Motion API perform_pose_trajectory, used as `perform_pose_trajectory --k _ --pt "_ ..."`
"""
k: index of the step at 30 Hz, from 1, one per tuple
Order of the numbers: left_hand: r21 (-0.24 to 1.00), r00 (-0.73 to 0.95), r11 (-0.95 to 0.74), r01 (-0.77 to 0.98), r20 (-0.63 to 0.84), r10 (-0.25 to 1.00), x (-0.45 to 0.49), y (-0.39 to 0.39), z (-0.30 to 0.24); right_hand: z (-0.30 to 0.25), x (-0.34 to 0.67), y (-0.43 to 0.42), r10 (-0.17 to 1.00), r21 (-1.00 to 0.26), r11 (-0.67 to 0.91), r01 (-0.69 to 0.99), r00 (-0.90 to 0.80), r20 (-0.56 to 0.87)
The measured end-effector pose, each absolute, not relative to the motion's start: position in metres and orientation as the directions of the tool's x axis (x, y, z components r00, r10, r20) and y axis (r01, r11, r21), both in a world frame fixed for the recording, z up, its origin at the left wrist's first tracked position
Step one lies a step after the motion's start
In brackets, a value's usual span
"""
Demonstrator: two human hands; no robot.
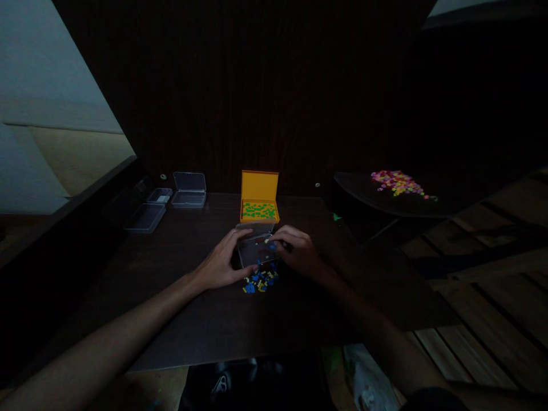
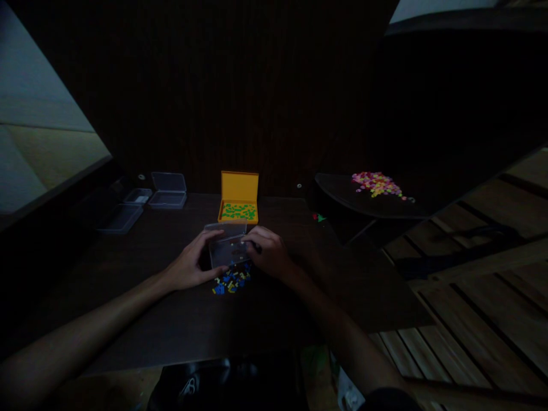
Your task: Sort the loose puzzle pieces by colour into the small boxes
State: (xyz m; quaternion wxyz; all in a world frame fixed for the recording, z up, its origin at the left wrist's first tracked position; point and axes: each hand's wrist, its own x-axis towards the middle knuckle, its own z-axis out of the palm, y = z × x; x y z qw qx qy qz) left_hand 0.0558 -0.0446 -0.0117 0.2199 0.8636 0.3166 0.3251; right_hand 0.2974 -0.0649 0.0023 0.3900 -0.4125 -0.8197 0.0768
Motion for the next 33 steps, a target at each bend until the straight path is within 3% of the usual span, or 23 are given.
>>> perform_pose_trajectory --k 5,14,18,23,33 --pt "0.542 0.544 -0.703 0.459 0.454 0.706 0.049 -0.034 -0.014 0.003 0.309 -0.061 0.784 -0.52 0.587 0.62 -0.276 0.556" --pt "0.528 0.445 -0.655 0.541 0.481 0.755 0.043 -0.019 -0.015 -0.011 0.325 -0.053 0.802 -0.594 0.582 0.556 -0.514 0.305" --pt "0.557 0.396 -0.634 0.536 0.498 0.772 0.044 -0.016 -0.017 -0.019 0.325 -0.048 0.799 -0.611 0.585 0.533 -0.509 0.32" --pt "0.589 0.334 -0.594 0.548 0.497 0.801 0.044 -0.01 -0.019 -0.027 0.321 -0.039 0.842 -0.602 0.539 0.589 -0.35 0.411" --pt "0.534 0.403 -0.629 0.565 0.486 0.775 0.048 -0.003 -0.018 -0.035 0.318 -0.025 0.872 -0.643 0.488 0.59 -0.295 0.391"
